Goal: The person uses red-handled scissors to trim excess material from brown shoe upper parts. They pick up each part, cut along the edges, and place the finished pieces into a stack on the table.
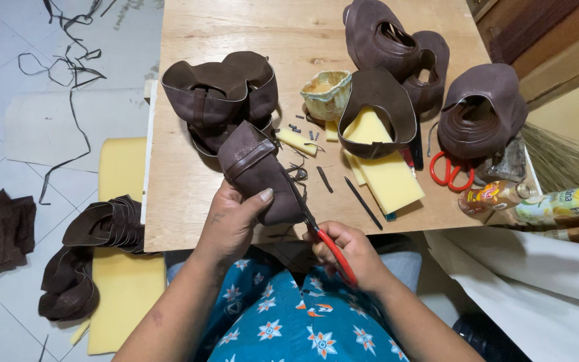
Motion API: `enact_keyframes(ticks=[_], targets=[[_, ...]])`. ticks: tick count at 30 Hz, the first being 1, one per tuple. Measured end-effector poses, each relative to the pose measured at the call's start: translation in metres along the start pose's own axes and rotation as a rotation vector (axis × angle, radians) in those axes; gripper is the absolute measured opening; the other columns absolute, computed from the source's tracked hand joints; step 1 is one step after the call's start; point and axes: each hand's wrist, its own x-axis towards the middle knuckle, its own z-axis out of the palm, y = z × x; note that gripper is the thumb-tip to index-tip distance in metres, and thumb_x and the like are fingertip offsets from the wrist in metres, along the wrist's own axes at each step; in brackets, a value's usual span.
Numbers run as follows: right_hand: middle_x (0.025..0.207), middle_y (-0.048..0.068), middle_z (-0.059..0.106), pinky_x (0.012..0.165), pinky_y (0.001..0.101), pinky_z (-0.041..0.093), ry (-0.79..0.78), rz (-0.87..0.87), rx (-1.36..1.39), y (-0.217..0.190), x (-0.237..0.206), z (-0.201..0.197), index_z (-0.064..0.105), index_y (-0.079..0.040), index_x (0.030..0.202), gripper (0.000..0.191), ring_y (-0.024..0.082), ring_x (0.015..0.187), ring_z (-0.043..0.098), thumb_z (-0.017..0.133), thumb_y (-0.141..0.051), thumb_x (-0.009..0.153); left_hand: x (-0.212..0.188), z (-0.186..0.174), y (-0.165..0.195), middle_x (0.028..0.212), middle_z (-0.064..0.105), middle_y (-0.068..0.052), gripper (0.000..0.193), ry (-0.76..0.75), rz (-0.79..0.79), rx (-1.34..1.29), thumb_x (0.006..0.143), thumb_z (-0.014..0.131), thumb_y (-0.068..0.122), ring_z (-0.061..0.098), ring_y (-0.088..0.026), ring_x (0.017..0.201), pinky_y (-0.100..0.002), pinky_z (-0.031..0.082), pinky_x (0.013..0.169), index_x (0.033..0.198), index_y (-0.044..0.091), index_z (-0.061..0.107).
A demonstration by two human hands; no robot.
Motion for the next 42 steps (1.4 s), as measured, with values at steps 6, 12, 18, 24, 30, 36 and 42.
enact_keyframes(ticks=[6,12,18,24,30,36,42], targets=[[0.075,-0.001,0.061,0.050,0.0230,0.048,0.075,0.044,-0.064,-0.003,0.000,0.006,0.068,-0.005,0.116,0.030,0.006,0.059,0.055,0.068,-0.021,0.091,-0.002,0.002,-0.002,0.126,0.066,-0.014,0.041,0.035,-0.023,0.000,0.094,0.064,0.001,0.066,-0.021,0.115,-0.039,0.056,0.101,0.133,0.003,0.051],[0.065,0.000,0.059,0.041,0.0229,0.044,0.087,0.010,-0.033,0.000,-0.004,0.007,0.069,-0.002,0.110,0.030,0.008,0.046,0.052,0.071,-0.025,0.092,-0.002,0.004,-0.001,0.127,0.066,-0.014,0.042,0.024,-0.034,-0.017,0.093,0.063,0.000,0.066,-0.022,0.117,-0.040,0.055,0.103,0.133,0.004,0.050],[0.065,-0.002,0.055,0.043,0.0225,0.045,0.080,0.022,-0.013,0.000,0.000,0.007,0.067,-0.002,0.108,0.030,0.006,0.049,0.051,0.074,-0.027,0.092,-0.002,0.001,0.001,0.130,0.066,-0.013,0.046,-0.013,-0.026,0.068,0.093,0.063,-0.001,0.064,-0.021,0.120,-0.039,0.053,0.105,0.137,0.005,0.050],[0.070,-0.001,0.061,0.041,0.0219,0.046,0.100,0.028,-0.003,0.002,-0.003,0.009,0.068,-0.002,0.108,0.030,0.007,0.047,0.055,0.070,-0.028,0.091,-0.002,0.001,-0.002,0.130,0.066,-0.012,0.049,-0.044,-0.038,0.090,0.092,0.064,0.000,0.064,-0.021,0.121,-0.039,0.052,0.107,0.139,0.004,0.049],[0.066,0.002,0.059,0.040,0.0215,0.044,0.118,0.041,0.070,0.001,-0.001,0.011,0.067,0.000,0.109,0.026,0.009,0.045,0.054,0.065,-0.023,0.096,-0.004,0.000,0.003,0.127,0.066,-0.010,0.051,-0.084,-0.010,0.111,0.091,0.065,0.001,0.062,-0.020,0.120,-0.038,0.051,0.106,0.139,0.004,0.050],[0.087,0.007,0.064,0.062,0.0253,0.051,0.201,-0.226,0.036,-0.029,0.006,0.011,0.059,0.000,0.121,0.033,0.011,0.070,0.060,0.070,-0.010,0.092,-0.009,-0.006,0.016,0.130,0.069,-0.014,0.044,-0.109,-0.058,-0.179,0.093,0.062,0.015,0.065,-0.021,0.121,-0.036,0.048,0.109,0.134,-0.002,0.058],[0.121,0.014,0.067,0.092,0.0301,0.056,0.245,-0.537,0.106,-0.058,0.010,0.032,0.051,-0.002,0.130,0.047,0.015,0.100,0.065,0.072,0.005,0.088,-0.015,0.009,0.006,0.121,0.071,-0.011,0.038,-0.132,-0.086,0.092,0.092,0.066,0.012,0.066,-0.018,0.114,-0.036,0.051,0.105,0.128,-0.001,0.063]])
